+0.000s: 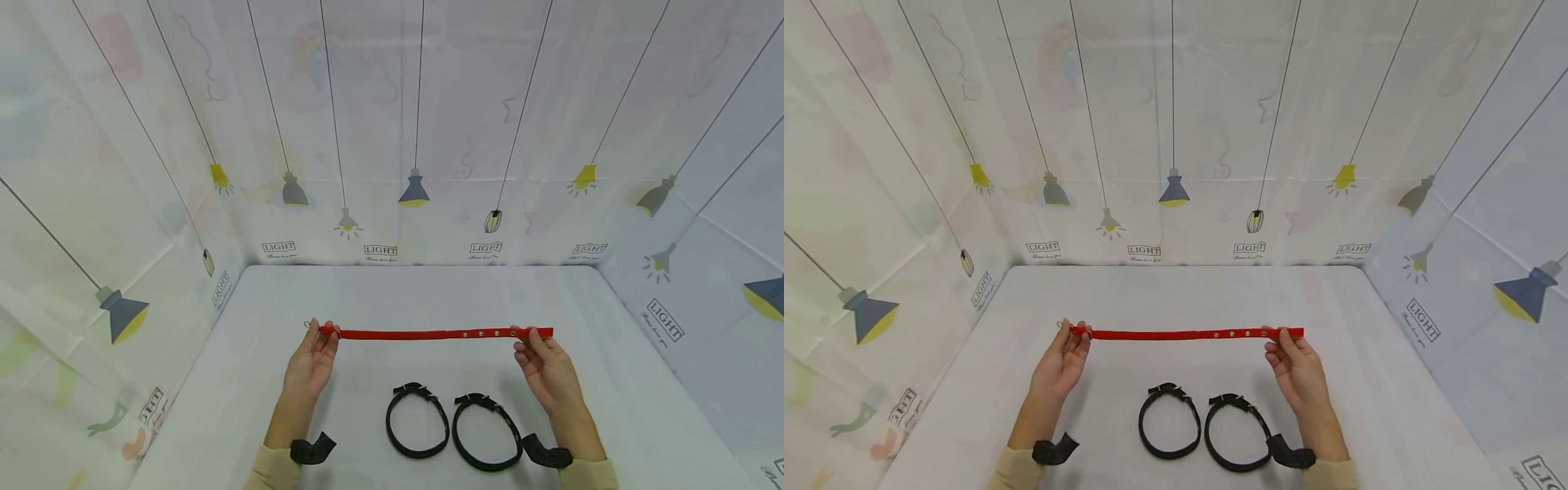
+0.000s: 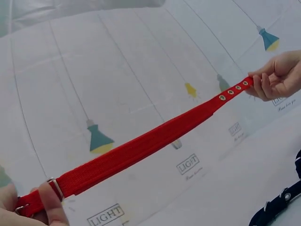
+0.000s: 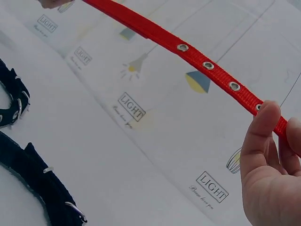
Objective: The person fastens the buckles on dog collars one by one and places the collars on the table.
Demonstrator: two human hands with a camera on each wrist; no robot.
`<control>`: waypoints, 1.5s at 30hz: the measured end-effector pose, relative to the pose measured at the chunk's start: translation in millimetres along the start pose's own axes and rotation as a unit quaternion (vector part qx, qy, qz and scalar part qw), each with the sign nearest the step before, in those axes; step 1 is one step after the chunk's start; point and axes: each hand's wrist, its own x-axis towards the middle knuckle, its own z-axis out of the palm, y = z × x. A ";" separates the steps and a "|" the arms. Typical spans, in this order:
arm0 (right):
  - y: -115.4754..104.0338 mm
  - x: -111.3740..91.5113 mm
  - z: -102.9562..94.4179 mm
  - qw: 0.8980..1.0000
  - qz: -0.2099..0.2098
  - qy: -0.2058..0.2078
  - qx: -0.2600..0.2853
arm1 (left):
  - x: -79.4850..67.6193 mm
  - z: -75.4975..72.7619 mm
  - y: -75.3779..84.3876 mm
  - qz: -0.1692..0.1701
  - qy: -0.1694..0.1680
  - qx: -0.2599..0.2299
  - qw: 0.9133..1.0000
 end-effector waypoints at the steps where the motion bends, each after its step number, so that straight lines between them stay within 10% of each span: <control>1: 0.8 0.1 0.4 1.000 -0.001 -0.004 0.007 | 0.0 0.5 -0.8 0.000 0.004 -0.010 1.000; 23: 8.4 1.7 9.8 0.999 -0.017 -0.014 0.037 | -4.4 4.4 -14.5 0.030 0.035 -0.017 0.999; 30: 7.6 1.6 20.5 0.997 -0.023 -0.004 -0.071 | -7.2 5.1 -18.3 0.035 0.020 0.054 0.998; 37: 10.9 0.0 35.3 0.961 -0.042 0.002 -0.273 | -11.2 6.4 -28.3 0.061 0.008 0.130 0.990; 45: 17.2 -2.1 59.5 0.928 -0.099 -0.023 -0.357 | -15.0 16.9 -39.8 0.084 -0.048 0.163 0.982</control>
